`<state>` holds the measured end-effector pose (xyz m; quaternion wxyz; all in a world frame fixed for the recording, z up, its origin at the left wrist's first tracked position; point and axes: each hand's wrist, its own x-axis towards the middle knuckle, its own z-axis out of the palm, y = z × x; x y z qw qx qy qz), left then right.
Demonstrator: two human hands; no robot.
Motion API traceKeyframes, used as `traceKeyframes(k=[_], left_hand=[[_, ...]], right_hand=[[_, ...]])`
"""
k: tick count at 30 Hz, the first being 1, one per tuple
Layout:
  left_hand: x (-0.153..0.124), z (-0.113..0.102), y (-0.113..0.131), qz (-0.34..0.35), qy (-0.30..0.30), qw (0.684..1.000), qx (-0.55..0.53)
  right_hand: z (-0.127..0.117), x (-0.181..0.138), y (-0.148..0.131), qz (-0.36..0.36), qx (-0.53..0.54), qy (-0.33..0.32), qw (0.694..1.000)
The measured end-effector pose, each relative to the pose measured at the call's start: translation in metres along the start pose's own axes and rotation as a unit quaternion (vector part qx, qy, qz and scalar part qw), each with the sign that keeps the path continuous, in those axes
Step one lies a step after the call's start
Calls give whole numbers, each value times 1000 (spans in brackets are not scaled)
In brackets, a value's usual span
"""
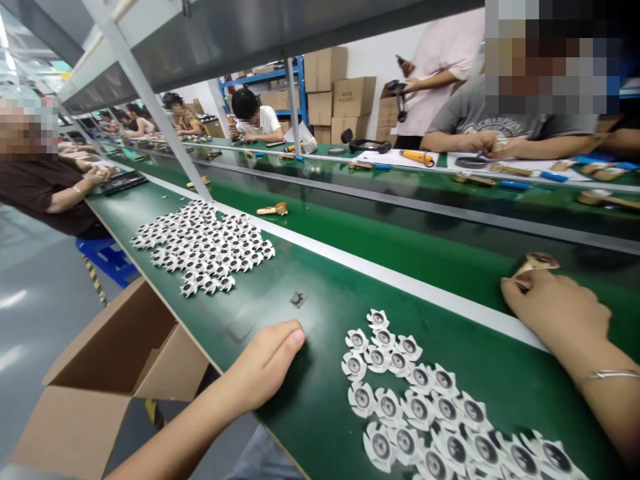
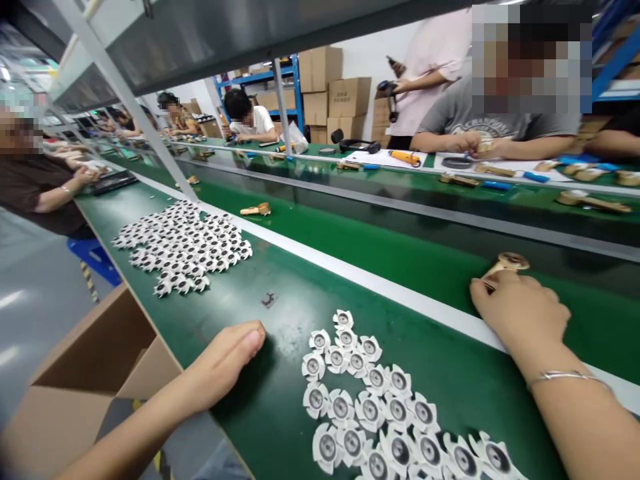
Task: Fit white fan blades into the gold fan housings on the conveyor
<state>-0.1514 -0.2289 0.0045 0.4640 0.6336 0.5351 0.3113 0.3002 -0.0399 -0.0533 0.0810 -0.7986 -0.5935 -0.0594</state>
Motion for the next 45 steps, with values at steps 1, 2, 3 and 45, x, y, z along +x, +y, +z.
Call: traceKeyframes(k=[1, 2, 3, 45], left_hand=[[6, 0, -5, 18, 4, 989, 145], [11, 1, -8, 35, 1, 966, 258], [17, 3, -10, 51, -8, 940, 338], [181, 53, 77, -4, -187, 784, -592]], right_hand=[[-6, -5, -6, -2, -9, -3, 1000], [-11, -8, -9, -4, -15, 1, 1000], [-13, -11, -11, -8, -18, 6, 1000], [-79, -101, -104, -362, 368, -324, 793]])
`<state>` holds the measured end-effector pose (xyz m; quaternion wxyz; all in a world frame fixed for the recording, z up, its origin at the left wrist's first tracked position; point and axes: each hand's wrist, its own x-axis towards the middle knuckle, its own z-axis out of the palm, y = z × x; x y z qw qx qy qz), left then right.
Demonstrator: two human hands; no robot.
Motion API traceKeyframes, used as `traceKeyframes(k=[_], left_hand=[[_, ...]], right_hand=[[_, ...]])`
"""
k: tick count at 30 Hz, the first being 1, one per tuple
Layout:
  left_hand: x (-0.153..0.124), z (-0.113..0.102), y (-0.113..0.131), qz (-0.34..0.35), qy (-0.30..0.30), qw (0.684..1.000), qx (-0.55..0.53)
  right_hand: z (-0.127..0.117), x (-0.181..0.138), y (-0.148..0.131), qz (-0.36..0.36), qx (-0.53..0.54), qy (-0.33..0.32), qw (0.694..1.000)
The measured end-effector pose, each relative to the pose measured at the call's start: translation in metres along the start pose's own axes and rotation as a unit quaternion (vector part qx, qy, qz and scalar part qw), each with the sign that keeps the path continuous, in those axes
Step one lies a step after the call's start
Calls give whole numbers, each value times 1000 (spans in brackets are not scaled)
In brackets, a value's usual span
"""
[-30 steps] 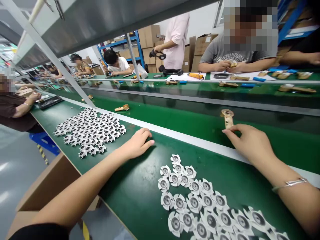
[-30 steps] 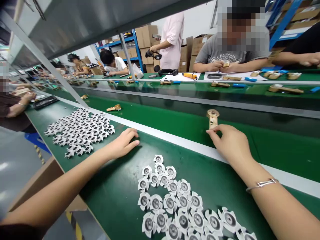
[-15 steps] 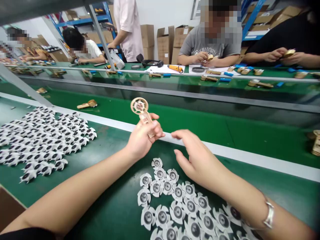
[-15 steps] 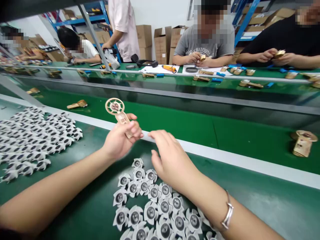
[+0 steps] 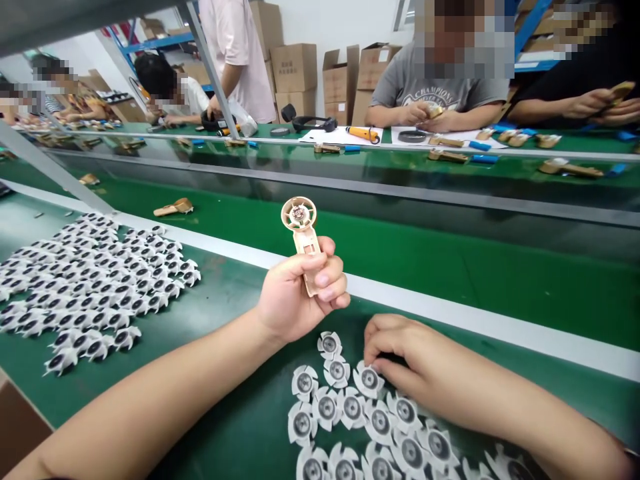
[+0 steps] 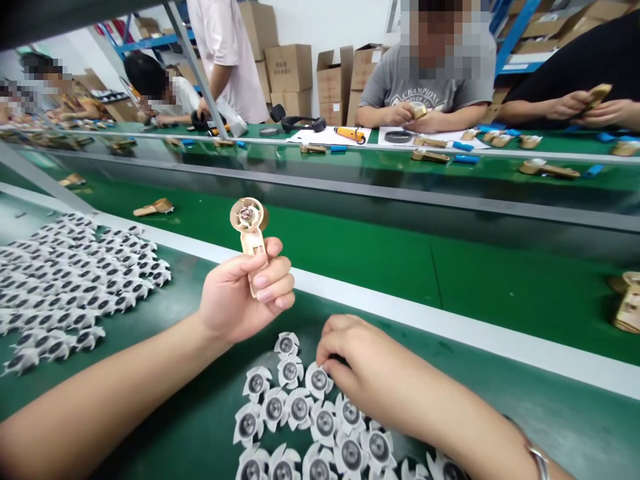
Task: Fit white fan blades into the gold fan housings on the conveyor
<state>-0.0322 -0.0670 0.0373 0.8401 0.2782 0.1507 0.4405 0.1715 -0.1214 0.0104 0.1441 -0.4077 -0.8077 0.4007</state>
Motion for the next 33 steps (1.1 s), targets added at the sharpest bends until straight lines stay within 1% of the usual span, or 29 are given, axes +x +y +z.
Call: traceKeyframes(k=[1, 3, 5, 6, 8, 10, 12, 14, 16, 22, 28, 33], left_hand=[[1, -1, -1, 14, 4, 999, 39], [3, -4, -3, 45, 38, 990, 132], [5, -8, -7, 61, 81, 967, 235], [6, -9, -10, 59, 92, 952, 287], [5, -11, -16, 43, 84, 917, 386], [1, -11, -22, 21, 62, 876, 478], [-3, -10, -25, 9, 46, 829, 557], [-7, -8, -26, 11, 39, 784, 620], [-9, -6, -25, 29, 34, 753, 657], [-11, -1, -23, 63, -11, 699, 712], [-12, -3, -23, 75, -36, 624, 777], [-12, -10, -26, 150, -55, 550, 820]], right_hand=[[-4, -1, -1, 11, 5, 15, 1000], [-12, -4, -4, 41, 30, 66, 997], [-19, -8, -10, 70, 82, 129, 986], [-22, -9, -14, 77, 112, 162, 977], [-24, -12, -22, 82, 151, 223, 960], [-24, -13, -30, 82, 153, 271, 947], [-23, -14, -35, 77, 144, 302, 939], [-23, -15, -39, 71, 150, 318, 933], [-23, -15, -40, 70, 163, 326, 929], [-23, -14, -40, 88, 198, 332, 918], [-22, -13, -43, 92, 255, 337, 901], [-19, -10, -41, 101, 278, 347, 890]])
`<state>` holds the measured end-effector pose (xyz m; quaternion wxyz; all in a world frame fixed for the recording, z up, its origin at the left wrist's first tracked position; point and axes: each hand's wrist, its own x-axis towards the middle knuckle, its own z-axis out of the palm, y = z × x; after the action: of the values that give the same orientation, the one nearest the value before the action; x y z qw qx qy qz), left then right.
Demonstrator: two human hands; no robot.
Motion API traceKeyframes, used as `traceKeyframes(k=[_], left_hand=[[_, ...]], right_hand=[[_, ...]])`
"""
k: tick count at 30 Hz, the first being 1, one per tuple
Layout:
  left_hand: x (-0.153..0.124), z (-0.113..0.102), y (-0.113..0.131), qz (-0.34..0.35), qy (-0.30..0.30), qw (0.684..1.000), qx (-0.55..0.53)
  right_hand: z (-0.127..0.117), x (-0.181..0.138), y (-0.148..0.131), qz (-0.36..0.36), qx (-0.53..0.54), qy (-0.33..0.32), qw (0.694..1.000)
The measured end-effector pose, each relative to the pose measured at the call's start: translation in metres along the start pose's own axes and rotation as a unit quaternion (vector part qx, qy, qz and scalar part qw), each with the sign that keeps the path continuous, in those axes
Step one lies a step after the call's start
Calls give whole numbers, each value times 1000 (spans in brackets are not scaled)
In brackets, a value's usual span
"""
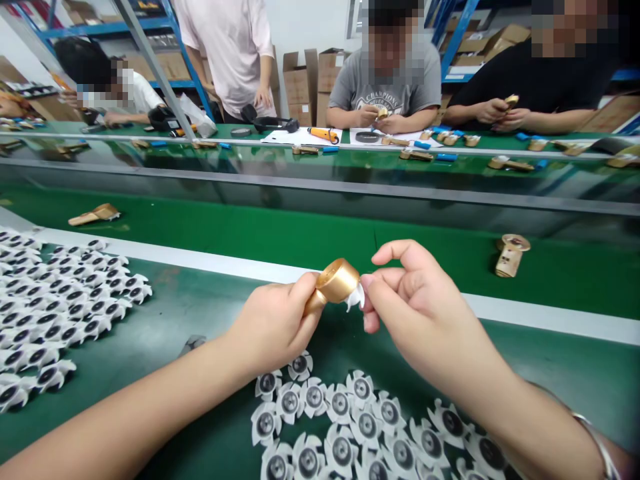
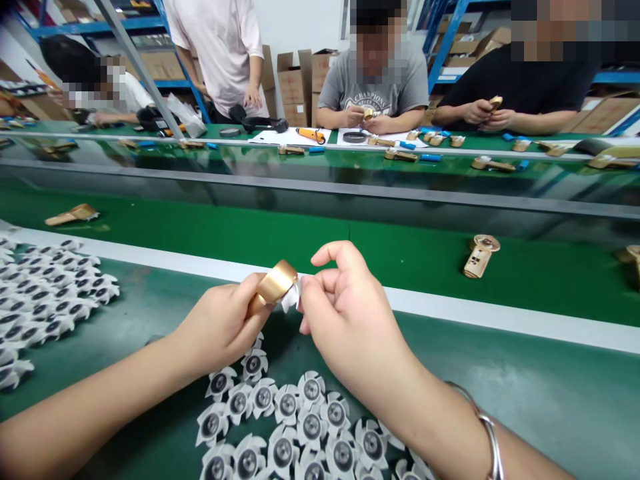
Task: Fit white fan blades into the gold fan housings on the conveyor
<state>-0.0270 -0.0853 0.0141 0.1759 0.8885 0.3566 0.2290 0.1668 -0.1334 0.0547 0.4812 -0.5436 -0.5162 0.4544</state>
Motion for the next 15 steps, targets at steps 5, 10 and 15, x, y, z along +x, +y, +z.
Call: traceKeyframes(k=[5, 10, 15], left_hand=[[-3, 4, -2, 45, 14, 997, 65], [2, 3, -6, 54, 6, 997, 56], [34, -6, -53, -137, -10, 982, 128]], right_hand=[[0, 3, 6, 41, 92, -33, 994], [-2, 13, 6, 148, 223, -118, 956], [-33, 43, 24, 126, -89, -63, 986]])
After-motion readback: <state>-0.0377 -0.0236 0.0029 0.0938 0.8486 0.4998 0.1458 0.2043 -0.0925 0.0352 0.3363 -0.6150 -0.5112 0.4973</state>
